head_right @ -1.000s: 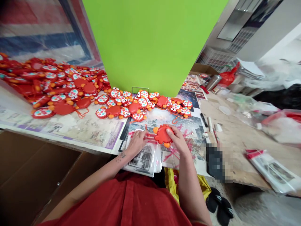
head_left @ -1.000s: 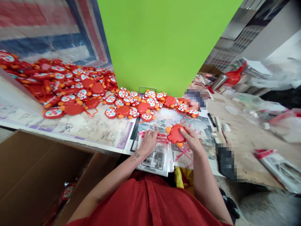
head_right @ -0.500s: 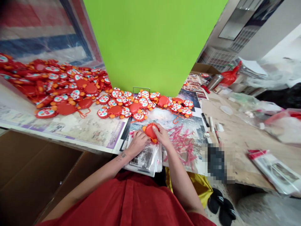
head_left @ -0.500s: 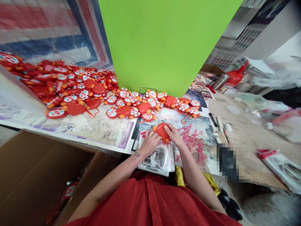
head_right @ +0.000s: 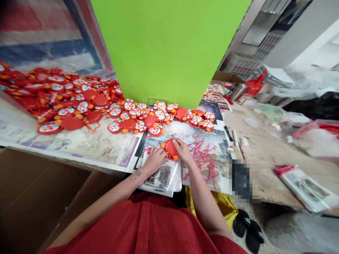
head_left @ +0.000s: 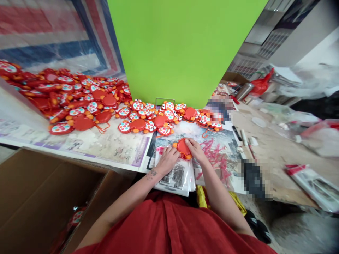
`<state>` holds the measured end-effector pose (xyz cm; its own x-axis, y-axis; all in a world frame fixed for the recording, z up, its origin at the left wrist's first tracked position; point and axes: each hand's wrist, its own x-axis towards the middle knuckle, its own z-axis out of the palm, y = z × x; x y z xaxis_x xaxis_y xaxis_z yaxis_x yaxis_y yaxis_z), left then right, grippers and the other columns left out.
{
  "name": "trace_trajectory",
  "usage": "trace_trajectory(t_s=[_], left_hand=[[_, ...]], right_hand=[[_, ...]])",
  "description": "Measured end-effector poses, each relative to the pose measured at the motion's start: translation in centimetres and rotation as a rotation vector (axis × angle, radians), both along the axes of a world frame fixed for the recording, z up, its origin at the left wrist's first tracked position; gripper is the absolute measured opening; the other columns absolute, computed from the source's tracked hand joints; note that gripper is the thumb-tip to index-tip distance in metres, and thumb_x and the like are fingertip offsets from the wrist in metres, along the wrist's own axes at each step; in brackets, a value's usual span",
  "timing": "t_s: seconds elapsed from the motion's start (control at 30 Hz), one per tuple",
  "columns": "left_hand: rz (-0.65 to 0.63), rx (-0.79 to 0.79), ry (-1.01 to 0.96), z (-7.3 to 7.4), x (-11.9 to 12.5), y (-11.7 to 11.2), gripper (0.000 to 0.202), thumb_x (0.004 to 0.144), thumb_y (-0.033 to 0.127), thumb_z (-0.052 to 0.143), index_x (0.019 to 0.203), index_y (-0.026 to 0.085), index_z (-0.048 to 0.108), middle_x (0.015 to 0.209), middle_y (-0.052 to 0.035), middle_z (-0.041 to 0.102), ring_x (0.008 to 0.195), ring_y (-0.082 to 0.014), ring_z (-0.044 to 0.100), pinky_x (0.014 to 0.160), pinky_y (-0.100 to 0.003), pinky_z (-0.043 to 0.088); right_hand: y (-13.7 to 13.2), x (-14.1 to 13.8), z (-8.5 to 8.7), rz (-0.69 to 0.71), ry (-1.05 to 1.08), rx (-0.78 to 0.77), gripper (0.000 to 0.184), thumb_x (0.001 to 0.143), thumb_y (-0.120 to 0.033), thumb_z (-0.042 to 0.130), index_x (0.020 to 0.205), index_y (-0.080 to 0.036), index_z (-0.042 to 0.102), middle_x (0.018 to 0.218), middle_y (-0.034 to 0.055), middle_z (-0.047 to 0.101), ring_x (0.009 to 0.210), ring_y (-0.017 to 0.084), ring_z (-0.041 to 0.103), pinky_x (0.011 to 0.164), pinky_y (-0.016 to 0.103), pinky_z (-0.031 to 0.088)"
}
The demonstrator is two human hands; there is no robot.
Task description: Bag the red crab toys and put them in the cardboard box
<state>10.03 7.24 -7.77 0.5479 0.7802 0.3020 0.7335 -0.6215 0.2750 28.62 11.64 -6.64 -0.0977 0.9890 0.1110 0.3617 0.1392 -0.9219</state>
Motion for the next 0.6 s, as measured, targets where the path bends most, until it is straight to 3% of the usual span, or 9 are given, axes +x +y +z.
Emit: trace_trajectory(t_s=[0.13,0.27,0.5,0.6], left_hand=[[0.022,0.013,-0.017,-0.4,0.1,0.0,0.015,0.098,0.025,0.046,0.097,0.017,0.058,0.100,-0.0073,0.061,0.097,-0.0230,0.051,0.088,-0.038,0.038],[0.031,0.039,-0.048,-0.4,0.0,-0.1,0.021,0.099,0.032,0.044,0.096,0.018,0.059,0.095,-0.0055,0.063,0.095,-0.0222,0.053,0.089,-0.038,0.037],[0.080,0.016,-0.099,0.1,-0.3,-0.4,0.021,0.096,0.034,0.050,0.097,0.019,0.066,0.097,-0.0063,0.066,0.097,-0.0222,0.054,0.092,-0.041,0.040],[0.084,0.020,-0.149,0.5,-0.1,-0.3,0.017,0.094,0.030,0.054,0.097,0.020,0.067,0.113,-0.0088,0.064,0.111,-0.0242,0.053,0.099,-0.044,0.042]], right_hand=[[0.0,-0.7,0.2,-0.030,0.035,0.044,0.052,0.088,-0.062,0.050,0.113,-0.020,0.067,0.113,0.0087,0.071,0.105,0.025,0.063,0.099,0.043,0.046],[0.2,-1.6,0.3,-0.054,0.060,0.061,0.054,0.087,-0.064,0.049,0.113,-0.020,0.066,0.115,0.0089,0.070,0.105,0.024,0.062,0.099,0.041,0.046],[0.2,-1.5,0.9,0.178,-0.004,-0.097,0.053,0.087,-0.065,0.048,0.097,-0.019,0.072,0.092,0.0045,0.073,0.085,0.023,0.065,0.084,0.038,0.052],[0.3,-1.9,1.3,0.255,-0.005,-0.094,0.056,0.089,-0.067,0.043,0.098,-0.020,0.073,0.095,0.0048,0.074,0.089,0.023,0.066,0.086,0.039,0.052]])
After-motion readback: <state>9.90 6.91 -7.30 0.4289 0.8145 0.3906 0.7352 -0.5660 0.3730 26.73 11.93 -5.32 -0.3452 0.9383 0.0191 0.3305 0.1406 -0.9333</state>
